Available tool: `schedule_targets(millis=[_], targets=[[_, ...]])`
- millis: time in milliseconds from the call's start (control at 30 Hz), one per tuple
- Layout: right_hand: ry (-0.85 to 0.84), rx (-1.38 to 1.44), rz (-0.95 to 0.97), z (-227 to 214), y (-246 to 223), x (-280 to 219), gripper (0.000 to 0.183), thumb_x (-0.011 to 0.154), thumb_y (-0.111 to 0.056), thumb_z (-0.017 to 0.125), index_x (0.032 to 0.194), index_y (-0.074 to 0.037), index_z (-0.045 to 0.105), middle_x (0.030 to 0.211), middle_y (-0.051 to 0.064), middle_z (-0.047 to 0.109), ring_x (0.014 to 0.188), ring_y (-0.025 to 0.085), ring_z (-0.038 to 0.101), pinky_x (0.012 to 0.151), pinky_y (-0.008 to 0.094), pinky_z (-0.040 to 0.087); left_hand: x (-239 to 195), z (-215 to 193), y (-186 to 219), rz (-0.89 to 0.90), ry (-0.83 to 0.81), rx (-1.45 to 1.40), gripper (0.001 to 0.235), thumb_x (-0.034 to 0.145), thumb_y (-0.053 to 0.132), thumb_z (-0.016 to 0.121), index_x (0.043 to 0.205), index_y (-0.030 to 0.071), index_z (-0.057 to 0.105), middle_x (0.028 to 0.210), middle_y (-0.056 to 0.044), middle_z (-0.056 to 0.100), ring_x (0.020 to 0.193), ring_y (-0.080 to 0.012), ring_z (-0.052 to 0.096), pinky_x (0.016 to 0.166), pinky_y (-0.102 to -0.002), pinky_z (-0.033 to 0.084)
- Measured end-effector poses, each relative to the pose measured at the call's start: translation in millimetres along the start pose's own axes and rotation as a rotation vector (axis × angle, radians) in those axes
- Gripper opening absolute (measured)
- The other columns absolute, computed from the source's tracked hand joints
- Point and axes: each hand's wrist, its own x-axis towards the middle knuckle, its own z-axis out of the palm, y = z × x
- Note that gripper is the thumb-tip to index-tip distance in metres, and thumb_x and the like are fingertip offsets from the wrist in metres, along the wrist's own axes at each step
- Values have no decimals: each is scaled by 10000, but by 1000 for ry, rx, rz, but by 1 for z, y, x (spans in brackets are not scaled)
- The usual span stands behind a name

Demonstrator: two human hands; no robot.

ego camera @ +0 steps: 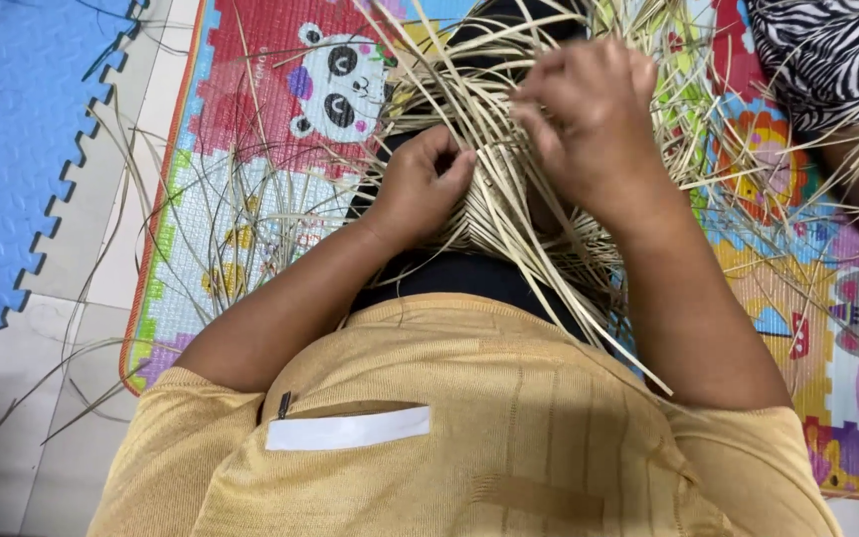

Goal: A person is weaving dried natural fibers into a mat or basket while sitting on a foam mat on the floor.

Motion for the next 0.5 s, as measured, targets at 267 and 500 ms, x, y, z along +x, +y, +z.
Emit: schedule_targets(millis=[267, 500], targets=[[24, -273, -154, 37, -1, -61, 53, 981, -174, 730, 1032, -165, 718, 883, 14, 596, 867, 238, 594, 853, 439, 378, 8, 12, -25, -181, 23, -213, 154, 904, 209, 689, 789, 106, 687, 648, -22, 645, 630, -120, 604, 585, -296, 501], [97, -184, -131, 74, 3, -95, 280, 890, -141, 688, 1165, -92, 690, 923, 88, 597, 813, 294, 629, 720, 399, 478, 15, 3, 11, -220, -80, -158, 264, 945, 286, 725, 847, 41, 728, 642, -77, 665, 601, -137, 568, 577, -356, 516]])
